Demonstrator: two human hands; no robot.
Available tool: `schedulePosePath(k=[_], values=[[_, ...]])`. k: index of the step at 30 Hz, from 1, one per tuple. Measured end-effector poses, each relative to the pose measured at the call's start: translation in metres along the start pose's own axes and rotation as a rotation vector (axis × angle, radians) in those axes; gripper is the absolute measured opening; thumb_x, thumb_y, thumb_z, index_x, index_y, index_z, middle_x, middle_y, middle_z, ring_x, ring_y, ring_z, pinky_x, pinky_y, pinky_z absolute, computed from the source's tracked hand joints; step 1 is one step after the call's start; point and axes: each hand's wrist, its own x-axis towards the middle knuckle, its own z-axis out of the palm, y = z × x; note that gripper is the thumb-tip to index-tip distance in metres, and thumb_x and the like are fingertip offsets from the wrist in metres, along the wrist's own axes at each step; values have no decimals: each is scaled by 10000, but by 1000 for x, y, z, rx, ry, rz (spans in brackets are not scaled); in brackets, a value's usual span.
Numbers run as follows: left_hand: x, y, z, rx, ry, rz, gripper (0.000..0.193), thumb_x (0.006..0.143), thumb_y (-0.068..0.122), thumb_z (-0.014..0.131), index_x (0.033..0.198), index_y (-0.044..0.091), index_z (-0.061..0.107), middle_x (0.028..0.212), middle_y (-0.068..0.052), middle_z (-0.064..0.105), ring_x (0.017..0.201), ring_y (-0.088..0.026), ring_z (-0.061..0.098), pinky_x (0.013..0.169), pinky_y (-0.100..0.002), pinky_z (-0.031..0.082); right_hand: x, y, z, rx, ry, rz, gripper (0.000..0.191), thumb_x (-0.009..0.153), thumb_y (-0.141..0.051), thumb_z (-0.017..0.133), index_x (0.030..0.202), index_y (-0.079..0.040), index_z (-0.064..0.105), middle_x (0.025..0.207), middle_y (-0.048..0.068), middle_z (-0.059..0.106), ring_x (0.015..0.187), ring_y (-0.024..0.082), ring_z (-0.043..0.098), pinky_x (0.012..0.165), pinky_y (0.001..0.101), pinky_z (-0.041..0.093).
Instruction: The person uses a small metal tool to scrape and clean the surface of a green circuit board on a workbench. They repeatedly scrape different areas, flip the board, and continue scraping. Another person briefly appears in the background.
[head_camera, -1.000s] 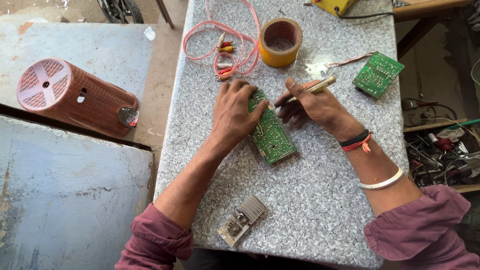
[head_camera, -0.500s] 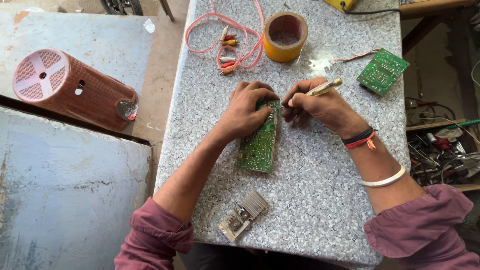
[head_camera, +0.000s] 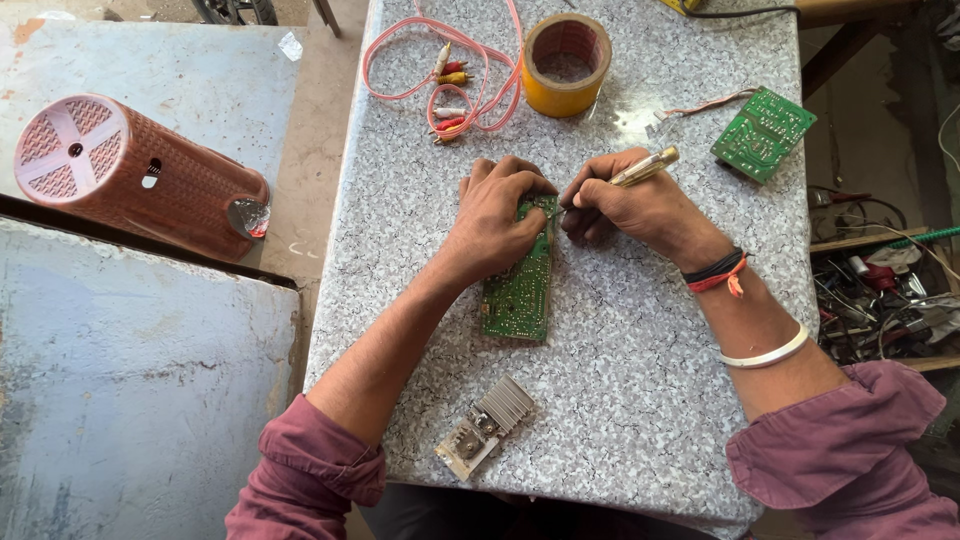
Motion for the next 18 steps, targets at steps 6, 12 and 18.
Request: schedulePosePath(k=[6,12,18], values=[[-2,1,6,10,52,-5,284,804,148,635,1054,108,764,1210,-45,640,1191,-284,477,1102,-446,317,-2,-1,1,-2,30,5,196,948,-90,564,965,27,720,824,116,762,690,178,753,593,274,615],[-1,1,6,-6,66,-7,284,799,146,644,1054,106,764,1199,-43,641,1173,-279,482,1091,-439,323,-1,-3,2,8,-6,-21,191,948,-78,564,962,32,719,827,112,754,700,168,746,603,275,614],[0,2,6,-7,57,-11,286,801,143,643,1058,104,762,1194,-44,639,1167,-277,484,1092,-436,322,0,-2,0,-7,-7,14,194,944,-76,561,942,35,720,815,114,755,670,171,731,582,283,607]])
